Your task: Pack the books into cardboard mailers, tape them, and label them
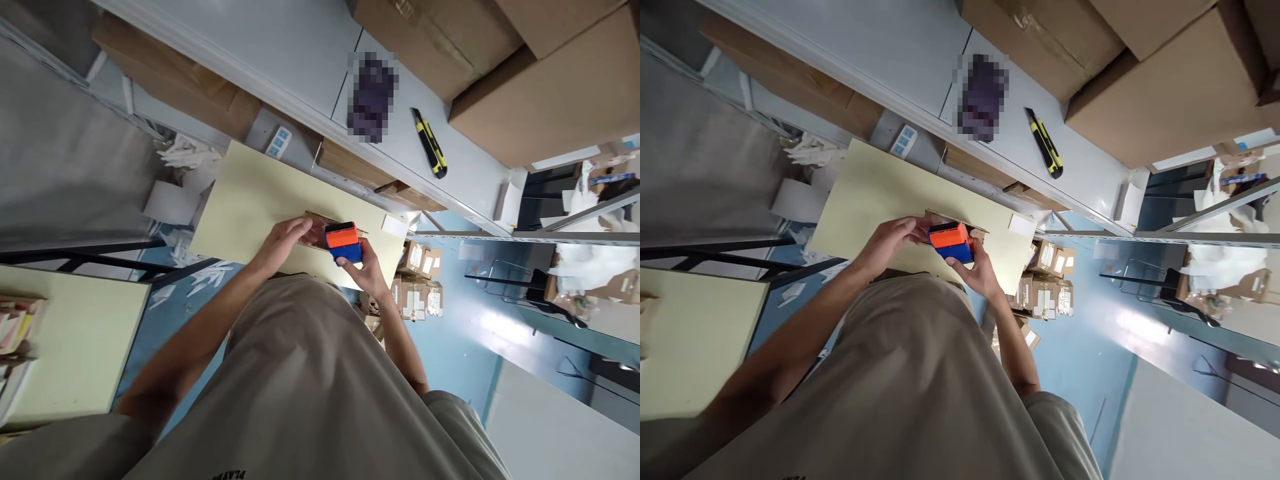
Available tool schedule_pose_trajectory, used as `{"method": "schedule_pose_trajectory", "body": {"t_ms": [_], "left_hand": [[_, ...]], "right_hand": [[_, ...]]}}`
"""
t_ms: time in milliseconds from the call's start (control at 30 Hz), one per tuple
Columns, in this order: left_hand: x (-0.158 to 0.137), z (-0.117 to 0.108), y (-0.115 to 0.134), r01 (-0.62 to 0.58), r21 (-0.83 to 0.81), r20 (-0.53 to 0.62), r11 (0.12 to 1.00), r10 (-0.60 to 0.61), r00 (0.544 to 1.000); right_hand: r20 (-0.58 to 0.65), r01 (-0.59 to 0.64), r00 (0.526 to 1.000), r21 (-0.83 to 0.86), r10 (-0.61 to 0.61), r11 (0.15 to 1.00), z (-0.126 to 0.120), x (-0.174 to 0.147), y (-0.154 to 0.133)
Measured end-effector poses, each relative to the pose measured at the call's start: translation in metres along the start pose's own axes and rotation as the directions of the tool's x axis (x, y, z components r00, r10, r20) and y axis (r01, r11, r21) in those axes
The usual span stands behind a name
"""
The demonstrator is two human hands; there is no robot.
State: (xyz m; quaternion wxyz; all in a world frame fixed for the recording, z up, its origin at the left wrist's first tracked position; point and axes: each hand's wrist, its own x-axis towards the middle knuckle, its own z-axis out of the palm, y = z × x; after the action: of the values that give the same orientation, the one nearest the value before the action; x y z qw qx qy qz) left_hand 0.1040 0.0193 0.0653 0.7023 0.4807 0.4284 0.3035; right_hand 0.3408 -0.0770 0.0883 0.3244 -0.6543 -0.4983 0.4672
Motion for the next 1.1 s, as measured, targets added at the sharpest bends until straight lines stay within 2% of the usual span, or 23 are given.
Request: {"method": "schedule_pose_trajectory", "body": {"t_ms": [100,200,533,600,700,833,967,1100], "left_hand": [[0.009,-0.019,0.012,0.066,-0.042,0.115,0.997,-0.061,0.991],[0.015,-0.029,0.015,0.064,-0.091,0.172,0.994,-0.048,0.984],[0.031,-0.057,-0.017,0.104,-0.122,0.281,0.987,-0.066,0.957],[0.033,-0.058,-0.027,0.104,-0.115,0.266,0.988,-0.070,0.961],[0.031,-0.054,-0.044,0.110,-0.100,0.185,0.989,-0.090,0.979],[0.022,-0.040,-0.064,0.135,-0.100,0.112,0.986,-0.123,0.986],[0.016,-0.036,-0.076,0.176,-0.169,0.070,0.970,-0.167,0.984],[0.025,-0.055,-0.094,0.199,-0.171,-0.067,0.965,-0.213,0.975]], "right_hand": [[0.112,-0.053,0.991,-0.127,0.067,0.991,-0.005,-0.003,-0.015],[0.176,-0.077,0.977,-0.223,0.118,0.972,-0.005,-0.003,-0.031],[0.225,-0.172,0.923,-0.483,0.311,0.858,0.009,0.010,-0.072],[0.207,-0.218,0.909,-0.504,0.362,0.836,0.011,0.014,-0.078],[0.168,-0.296,0.877,-0.549,0.451,0.782,0.013,0.020,-0.088],[0.169,-0.365,0.788,-0.646,0.592,0.670,0.010,0.029,-0.103],[0.202,-0.292,0.742,-0.761,0.640,0.579,-0.003,0.037,-0.122],[0.214,-0.206,0.697,-0.854,0.685,0.477,-0.021,0.046,-0.149]]}}
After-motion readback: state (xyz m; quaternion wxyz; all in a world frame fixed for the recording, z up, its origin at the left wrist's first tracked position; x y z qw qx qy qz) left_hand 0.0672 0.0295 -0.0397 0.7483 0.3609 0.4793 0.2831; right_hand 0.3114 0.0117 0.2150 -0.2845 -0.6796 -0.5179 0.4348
